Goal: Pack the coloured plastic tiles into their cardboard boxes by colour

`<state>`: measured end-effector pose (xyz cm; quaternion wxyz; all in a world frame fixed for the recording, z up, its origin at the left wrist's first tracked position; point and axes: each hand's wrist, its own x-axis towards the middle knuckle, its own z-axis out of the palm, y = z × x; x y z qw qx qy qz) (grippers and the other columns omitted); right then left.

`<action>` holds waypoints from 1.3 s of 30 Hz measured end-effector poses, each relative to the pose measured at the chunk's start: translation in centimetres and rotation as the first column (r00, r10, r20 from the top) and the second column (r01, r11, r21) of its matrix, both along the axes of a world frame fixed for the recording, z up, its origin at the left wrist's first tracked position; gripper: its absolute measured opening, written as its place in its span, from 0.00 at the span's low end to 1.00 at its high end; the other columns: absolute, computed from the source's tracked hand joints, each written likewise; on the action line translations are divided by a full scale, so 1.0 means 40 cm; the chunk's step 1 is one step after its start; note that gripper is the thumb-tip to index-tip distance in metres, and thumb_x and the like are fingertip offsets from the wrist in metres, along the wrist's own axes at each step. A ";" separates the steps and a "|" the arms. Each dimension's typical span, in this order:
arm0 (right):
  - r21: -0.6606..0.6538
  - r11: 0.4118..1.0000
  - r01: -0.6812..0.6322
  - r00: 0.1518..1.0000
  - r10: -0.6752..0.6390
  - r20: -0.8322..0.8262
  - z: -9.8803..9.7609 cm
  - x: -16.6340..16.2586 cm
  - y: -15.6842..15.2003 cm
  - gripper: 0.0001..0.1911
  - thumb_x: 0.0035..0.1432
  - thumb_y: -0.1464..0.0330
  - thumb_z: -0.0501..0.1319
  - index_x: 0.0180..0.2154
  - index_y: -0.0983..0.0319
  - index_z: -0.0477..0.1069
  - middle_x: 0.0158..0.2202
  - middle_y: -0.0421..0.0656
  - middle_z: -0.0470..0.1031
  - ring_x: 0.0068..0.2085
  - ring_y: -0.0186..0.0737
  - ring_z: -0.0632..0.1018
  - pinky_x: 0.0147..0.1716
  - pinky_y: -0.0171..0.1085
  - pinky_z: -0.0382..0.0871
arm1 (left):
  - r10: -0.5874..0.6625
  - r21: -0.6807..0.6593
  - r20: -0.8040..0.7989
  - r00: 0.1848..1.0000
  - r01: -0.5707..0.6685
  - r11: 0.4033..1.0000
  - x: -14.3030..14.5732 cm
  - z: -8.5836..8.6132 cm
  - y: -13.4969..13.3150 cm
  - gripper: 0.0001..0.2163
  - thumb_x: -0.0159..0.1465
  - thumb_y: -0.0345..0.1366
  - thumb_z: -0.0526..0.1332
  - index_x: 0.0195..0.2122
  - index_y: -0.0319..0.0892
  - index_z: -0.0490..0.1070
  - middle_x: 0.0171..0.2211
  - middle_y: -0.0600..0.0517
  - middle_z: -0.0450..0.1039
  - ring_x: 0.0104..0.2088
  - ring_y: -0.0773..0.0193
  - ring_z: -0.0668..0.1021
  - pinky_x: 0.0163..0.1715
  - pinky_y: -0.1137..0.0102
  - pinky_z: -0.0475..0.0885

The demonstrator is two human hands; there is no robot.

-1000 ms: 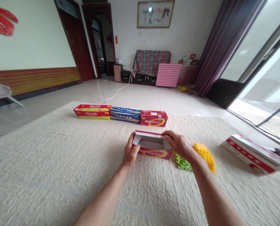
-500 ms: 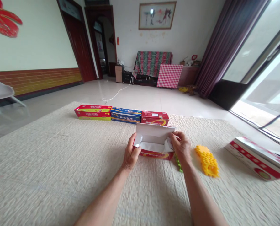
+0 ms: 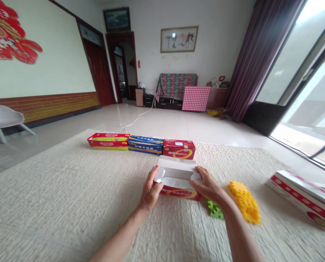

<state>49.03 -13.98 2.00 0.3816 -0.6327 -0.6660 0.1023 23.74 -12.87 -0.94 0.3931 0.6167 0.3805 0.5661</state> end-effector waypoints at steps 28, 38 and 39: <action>0.280 0.916 0.286 0.953 -0.241 -0.184 -0.031 -0.071 0.086 0.21 0.57 0.56 0.55 0.45 0.62 0.73 0.54 0.56 0.69 0.54 0.53 0.72 0.50 0.52 0.68 | 0.106 0.067 0.034 0.994 -0.108 0.992 0.063 -0.016 0.170 0.20 0.60 0.38 0.58 0.53 0.42 0.69 0.56 0.47 0.69 0.58 0.55 0.69 0.60 0.61 0.61; 0.115 0.960 0.255 0.967 -0.252 -0.047 0.049 0.144 0.001 0.17 0.53 0.66 0.54 0.40 0.62 0.76 0.40 0.49 0.80 0.38 0.44 0.80 0.40 0.45 0.73 | 0.116 0.069 0.011 0.993 -0.116 0.991 0.063 -0.035 0.182 0.21 0.60 0.41 0.58 0.54 0.42 0.69 0.57 0.47 0.69 0.59 0.54 0.68 0.61 0.61 0.60; 0.092 0.967 0.239 0.971 -0.238 -0.023 0.045 0.158 -0.007 0.16 0.52 0.67 0.54 0.40 0.62 0.77 0.39 0.48 0.80 0.37 0.43 0.80 0.39 0.44 0.73 | 0.117 0.066 0.003 0.993 -0.117 0.991 0.063 -0.037 0.183 0.21 0.60 0.41 0.58 0.54 0.42 0.69 0.57 0.47 0.69 0.59 0.54 0.68 0.61 0.61 0.60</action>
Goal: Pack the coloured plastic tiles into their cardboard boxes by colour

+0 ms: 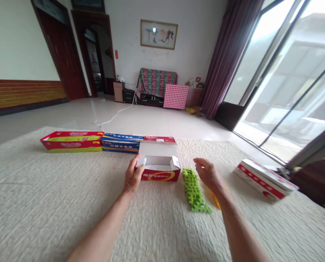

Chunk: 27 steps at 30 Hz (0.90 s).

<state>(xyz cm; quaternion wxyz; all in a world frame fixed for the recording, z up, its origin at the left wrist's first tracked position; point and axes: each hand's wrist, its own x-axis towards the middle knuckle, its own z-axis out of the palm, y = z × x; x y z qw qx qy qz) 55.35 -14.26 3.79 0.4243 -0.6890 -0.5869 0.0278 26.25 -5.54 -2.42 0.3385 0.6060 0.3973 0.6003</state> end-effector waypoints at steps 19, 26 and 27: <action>-0.577 0.815 0.051 0.921 0.185 0.343 0.056 -0.034 -0.214 0.03 0.42 0.70 0.62 0.19 0.58 0.70 0.18 0.40 0.71 0.19 0.33 0.67 0.19 0.34 0.54 | 0.029 0.000 -0.048 0.998 -0.029 1.000 -0.005 0.002 -0.003 0.22 0.60 0.44 0.58 0.54 0.42 0.69 0.55 0.48 0.71 0.56 0.54 0.71 0.59 0.62 0.63; -0.691 0.708 0.142 0.922 0.158 0.352 0.029 -0.052 -0.221 0.04 0.45 0.72 0.60 0.23 0.61 0.74 0.22 0.42 0.72 0.24 0.34 0.68 0.21 0.35 0.51 | 0.031 0.011 -0.050 0.998 -0.030 0.999 -0.006 -0.005 0.001 0.22 0.60 0.44 0.58 0.55 0.43 0.69 0.55 0.48 0.70 0.56 0.54 0.71 0.58 0.62 0.63; -0.702 0.699 0.136 0.925 0.165 0.343 0.027 -0.052 -0.221 0.05 0.45 0.72 0.60 0.23 0.61 0.74 0.22 0.42 0.72 0.24 0.34 0.69 0.22 0.34 0.51 | 0.030 0.014 -0.051 0.998 -0.029 0.999 -0.006 -0.005 0.002 0.22 0.60 0.44 0.58 0.55 0.43 0.69 0.55 0.48 0.70 0.56 0.54 0.70 0.58 0.62 0.63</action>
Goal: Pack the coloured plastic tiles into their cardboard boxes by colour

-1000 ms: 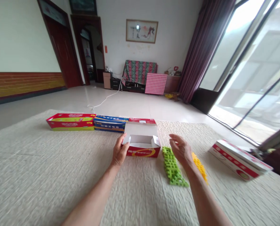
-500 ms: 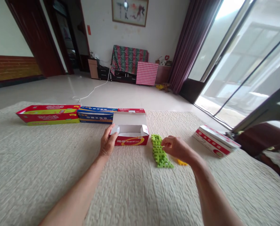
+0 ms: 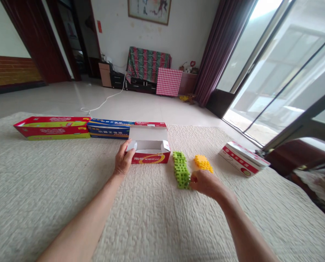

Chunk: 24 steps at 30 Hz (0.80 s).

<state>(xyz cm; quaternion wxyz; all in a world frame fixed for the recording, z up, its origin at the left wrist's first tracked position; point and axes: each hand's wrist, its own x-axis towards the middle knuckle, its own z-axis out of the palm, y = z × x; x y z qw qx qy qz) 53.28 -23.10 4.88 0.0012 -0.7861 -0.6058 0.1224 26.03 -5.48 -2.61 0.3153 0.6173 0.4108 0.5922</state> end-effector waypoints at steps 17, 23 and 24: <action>-0.185 0.957 -0.225 0.857 0.104 -0.505 0.027 0.032 -0.037 0.07 0.51 0.70 0.56 0.26 0.63 0.72 0.23 0.38 0.73 0.23 0.29 0.68 0.23 0.30 0.59 | 0.004 0.001 -0.013 1.000 -0.004 1.000 0.001 0.008 -0.002 0.22 0.60 0.44 0.58 0.54 0.42 0.69 0.55 0.48 0.71 0.56 0.53 0.71 0.58 0.62 0.63; -0.011 0.992 -0.124 0.945 0.115 -0.305 0.017 0.021 -0.020 0.09 0.51 0.64 0.60 0.23 0.62 0.71 0.20 0.38 0.70 0.22 0.30 0.67 0.21 0.32 0.55 | -0.015 -0.010 0.011 1.000 0.015 1.000 0.002 0.004 -0.001 0.23 0.60 0.45 0.58 0.55 0.42 0.69 0.55 0.48 0.70 0.56 0.53 0.71 0.58 0.62 0.62; 0.092 0.992 -0.092 0.961 0.113 -0.252 0.012 0.020 -0.012 0.08 0.51 0.65 0.60 0.24 0.62 0.70 0.21 0.39 0.70 0.23 0.31 0.67 0.22 0.32 0.56 | -0.017 -0.010 0.012 1.000 0.017 1.000 0.002 0.002 -0.001 0.23 0.60 0.45 0.58 0.55 0.42 0.69 0.55 0.48 0.70 0.56 0.53 0.71 0.58 0.61 0.62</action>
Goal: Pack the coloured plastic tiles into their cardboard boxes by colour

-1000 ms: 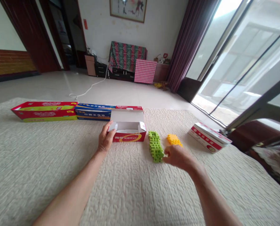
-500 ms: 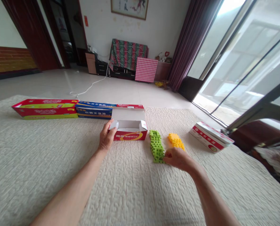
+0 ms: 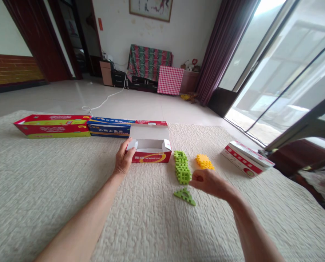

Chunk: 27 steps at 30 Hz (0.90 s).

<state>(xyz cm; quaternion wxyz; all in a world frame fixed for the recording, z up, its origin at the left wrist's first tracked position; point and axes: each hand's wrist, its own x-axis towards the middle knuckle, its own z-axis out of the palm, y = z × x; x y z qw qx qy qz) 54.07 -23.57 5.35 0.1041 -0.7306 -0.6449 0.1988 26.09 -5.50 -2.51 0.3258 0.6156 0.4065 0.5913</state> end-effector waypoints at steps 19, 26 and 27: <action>0.275 0.957 -0.090 0.985 0.044 0.169 -0.092 -0.051 0.020 0.23 0.43 0.73 0.62 0.45 0.58 0.67 0.43 0.48 0.66 0.41 0.46 0.74 0.39 0.44 0.69 | -0.040 0.006 0.005 0.999 0.040 0.999 0.000 0.013 -0.016 0.22 0.59 0.39 0.57 0.54 0.40 0.68 0.55 0.46 0.70 0.57 0.55 0.70 0.58 0.62 0.62; 0.272 0.959 -0.081 0.971 0.014 0.240 -0.102 -0.068 0.018 0.20 0.44 0.71 0.62 0.42 0.58 0.68 0.43 0.48 0.66 0.41 0.47 0.74 0.40 0.45 0.69 | -0.061 -0.002 0.035 0.998 0.061 0.998 0.000 0.013 -0.018 0.22 0.59 0.39 0.58 0.55 0.42 0.67 0.56 0.47 0.69 0.57 0.55 0.69 0.59 0.62 0.61; 0.272 0.959 -0.082 0.966 0.009 0.259 -0.101 -0.072 0.018 0.18 0.45 0.71 0.62 0.41 0.58 0.68 0.42 0.48 0.66 0.42 0.48 0.74 0.40 0.45 0.69 | -0.061 -0.003 0.037 0.997 0.061 0.998 0.000 0.014 -0.019 0.22 0.59 0.39 0.58 0.55 0.42 0.68 0.56 0.47 0.69 0.58 0.55 0.69 0.59 0.62 0.61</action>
